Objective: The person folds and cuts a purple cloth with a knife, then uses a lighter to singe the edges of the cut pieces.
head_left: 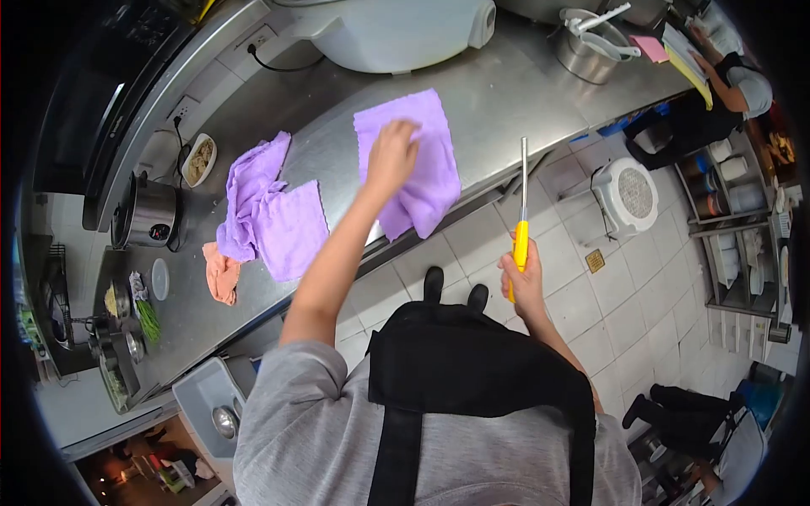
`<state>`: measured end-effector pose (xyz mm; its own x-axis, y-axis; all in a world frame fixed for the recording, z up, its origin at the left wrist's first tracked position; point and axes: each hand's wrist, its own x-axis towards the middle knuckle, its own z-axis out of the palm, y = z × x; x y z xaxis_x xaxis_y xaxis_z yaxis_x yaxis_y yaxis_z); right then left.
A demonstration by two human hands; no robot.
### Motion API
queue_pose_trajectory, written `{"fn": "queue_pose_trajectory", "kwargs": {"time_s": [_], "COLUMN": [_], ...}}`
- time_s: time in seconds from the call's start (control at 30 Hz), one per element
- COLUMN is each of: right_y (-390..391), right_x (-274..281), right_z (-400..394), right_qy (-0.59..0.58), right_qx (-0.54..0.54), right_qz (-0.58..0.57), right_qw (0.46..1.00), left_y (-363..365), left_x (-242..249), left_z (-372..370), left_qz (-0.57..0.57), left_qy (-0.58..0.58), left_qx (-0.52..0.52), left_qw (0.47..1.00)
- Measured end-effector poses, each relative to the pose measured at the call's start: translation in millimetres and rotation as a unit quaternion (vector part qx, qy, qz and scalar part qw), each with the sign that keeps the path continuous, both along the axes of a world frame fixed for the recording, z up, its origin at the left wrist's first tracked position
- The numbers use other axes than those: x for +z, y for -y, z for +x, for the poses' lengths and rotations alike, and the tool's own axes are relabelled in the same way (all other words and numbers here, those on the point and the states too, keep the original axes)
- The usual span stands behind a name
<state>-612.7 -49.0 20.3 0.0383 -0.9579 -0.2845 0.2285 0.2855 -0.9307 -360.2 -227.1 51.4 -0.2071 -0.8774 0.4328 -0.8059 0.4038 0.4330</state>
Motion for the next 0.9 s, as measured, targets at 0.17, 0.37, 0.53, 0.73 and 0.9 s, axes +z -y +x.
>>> {"fn": "queue_pose_trajectory", "kwargs": {"time_s": [0.17, 0.37, 0.53, 0.73, 0.9], "right_y": [-18.2, -13.5, -17.9, -26.9, -37.5], "right_x": [7.2, 8.7, -2.1, -4.8, 4.5], "right_z": [-32.0, -33.0, -30.8, -14.2, 2.6], "right_qy": [0.015, 0.001, -0.004, 0.001, 0.024], "right_qx": [0.109, 0.201, 0.252, 0.278, 0.182], "right_qz": [0.060, 0.078, 0.083, 0.081, 0.077], "right_qw": [0.992, 0.976, 0.964, 0.957, 0.980], "left_y": [-121.1, -143.4, -162.8, -120.4, -117.2], "left_x": [-24.7, -22.3, -8.5, -15.8, 1.2], "left_z": [-11.4, 63.6, 57.4, 36.3, 12.3], "left_qz": [0.083, 0.180, 0.044, 0.026, 0.034], "left_qy": [0.074, 0.126, -0.087, -0.079, -0.012], "left_qx": [0.021, 0.075, 0.199, 0.083, 0.042], "left_qw": [0.994, 0.973, 0.975, 0.993, 0.999]}}
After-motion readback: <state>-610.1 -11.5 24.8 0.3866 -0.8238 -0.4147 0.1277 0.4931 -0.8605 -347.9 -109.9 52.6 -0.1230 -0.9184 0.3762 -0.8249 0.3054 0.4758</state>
